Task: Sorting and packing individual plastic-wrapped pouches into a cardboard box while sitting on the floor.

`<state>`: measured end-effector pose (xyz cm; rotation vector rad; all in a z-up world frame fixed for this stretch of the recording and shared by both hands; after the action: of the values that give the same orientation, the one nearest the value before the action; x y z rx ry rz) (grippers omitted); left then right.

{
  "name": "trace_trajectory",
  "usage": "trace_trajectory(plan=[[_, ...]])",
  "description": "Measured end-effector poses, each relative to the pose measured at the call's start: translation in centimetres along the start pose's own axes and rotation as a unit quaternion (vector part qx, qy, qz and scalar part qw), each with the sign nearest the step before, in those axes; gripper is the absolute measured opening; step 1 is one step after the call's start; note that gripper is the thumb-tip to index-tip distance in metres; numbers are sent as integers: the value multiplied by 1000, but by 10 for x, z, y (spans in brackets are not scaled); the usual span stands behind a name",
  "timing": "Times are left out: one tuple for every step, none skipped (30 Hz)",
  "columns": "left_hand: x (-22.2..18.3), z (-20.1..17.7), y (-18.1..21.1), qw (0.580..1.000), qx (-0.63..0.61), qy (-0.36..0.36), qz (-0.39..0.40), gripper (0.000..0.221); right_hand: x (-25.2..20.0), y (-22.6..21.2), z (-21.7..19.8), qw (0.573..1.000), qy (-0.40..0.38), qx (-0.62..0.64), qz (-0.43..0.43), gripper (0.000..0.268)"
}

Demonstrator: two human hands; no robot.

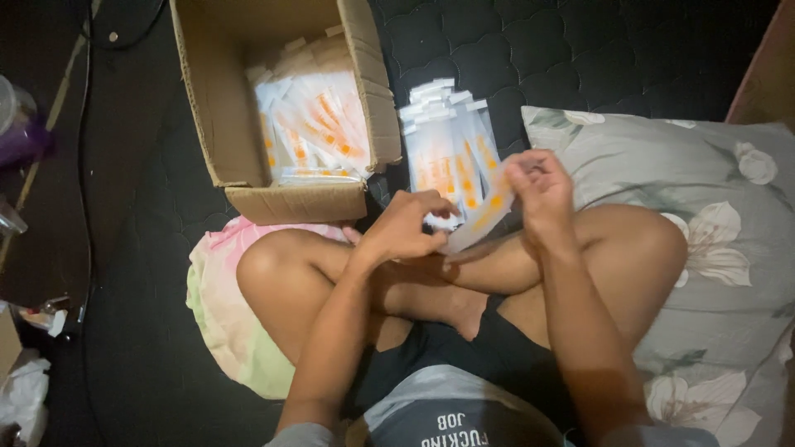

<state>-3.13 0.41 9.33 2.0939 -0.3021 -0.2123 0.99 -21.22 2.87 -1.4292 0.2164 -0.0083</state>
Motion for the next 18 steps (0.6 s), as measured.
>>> trace_trajectory(plan=[[3, 3, -3, 1000, 1, -2, 2, 28, -1, 3, 0, 1000, 2, 1, -1, 13], [6, 0, -4, 998, -27, 54, 13, 26, -3, 8, 3, 1000, -22, -17, -1, 14], [7, -4, -7, 992, -56, 110, 24, 24, -5, 12, 7, 998, -47, -35, -2, 16], [11, 2, -9, 992, -55, 110, 24, 24, -5, 13, 10, 998, -47, -34, -2, 16], [15, 3, -12, 985, -85, 150, 14, 21, -6, 15, 14, 997, -61, -37, 3, 17], [16, 6, -16, 975, -115, 191, 2, 19, -7, 17, 18, 996, -76, -42, 9, 18], [18, 9, -14, 975, -116, 192, 0, 19, -7, 22, 19, 996, -77, -43, 10, 18], [22, 11, -15, 971, -136, 195, -22, 16, -6, 28, 21, 996, -83, -38, 15, 20], [25, 13, -16, 966, -157, 199, -44, 14, -5, 33, 22, 995, -90, -33, 19, 21], [27, 15, -16, 966, -158, 198, -44, 14, -4, 35, 21, 995, -89, -34, 19, 21], [29, 18, -18, 962, -183, 195, -55, 12, -3, 35, 20, 995, -92, -40, 14, 22], [31, 19, -20, 957, -205, 195, -66, 11, -1, 37, 21, 994, -98, -46, 9, 22], [31, 18, -20, 956, -205, 197, -66, 11, -1, 38, 20, 994, -100, -46, 9, 22], [31, 19, -22, 946, -245, 195, -80, 10, -1, 40, 18, 994, -97, -48, 11, 20], [31, 20, -23, 935, -284, 193, -93, 9, 0, 42, 16, 994, -94, -49, 12, 18], [33, 20, -24, 935, -284, 193, -93, 9, -4, 38, 21, 994, -94, -49, 13, 18], [34, 18, -25, 926, -295, 214, -99, 10, -7, 34, 28, 993, -109, -44, 18, 19], [36, 17, -27, 917, -305, 236, -104, 11, -11, 31, 34, 991, -124, -39, 24, 21]])
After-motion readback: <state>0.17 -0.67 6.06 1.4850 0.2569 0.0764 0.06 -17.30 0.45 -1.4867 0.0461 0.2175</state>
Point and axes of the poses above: each hand's wrist, its own x-axis towards the middle knuckle, its own z-axis out of the palm, y = z × x, the point moved 6 cm from there along x, towards the middle knuckle, and after that the axes turned 9 degrees about y, right-handed, at the moved point
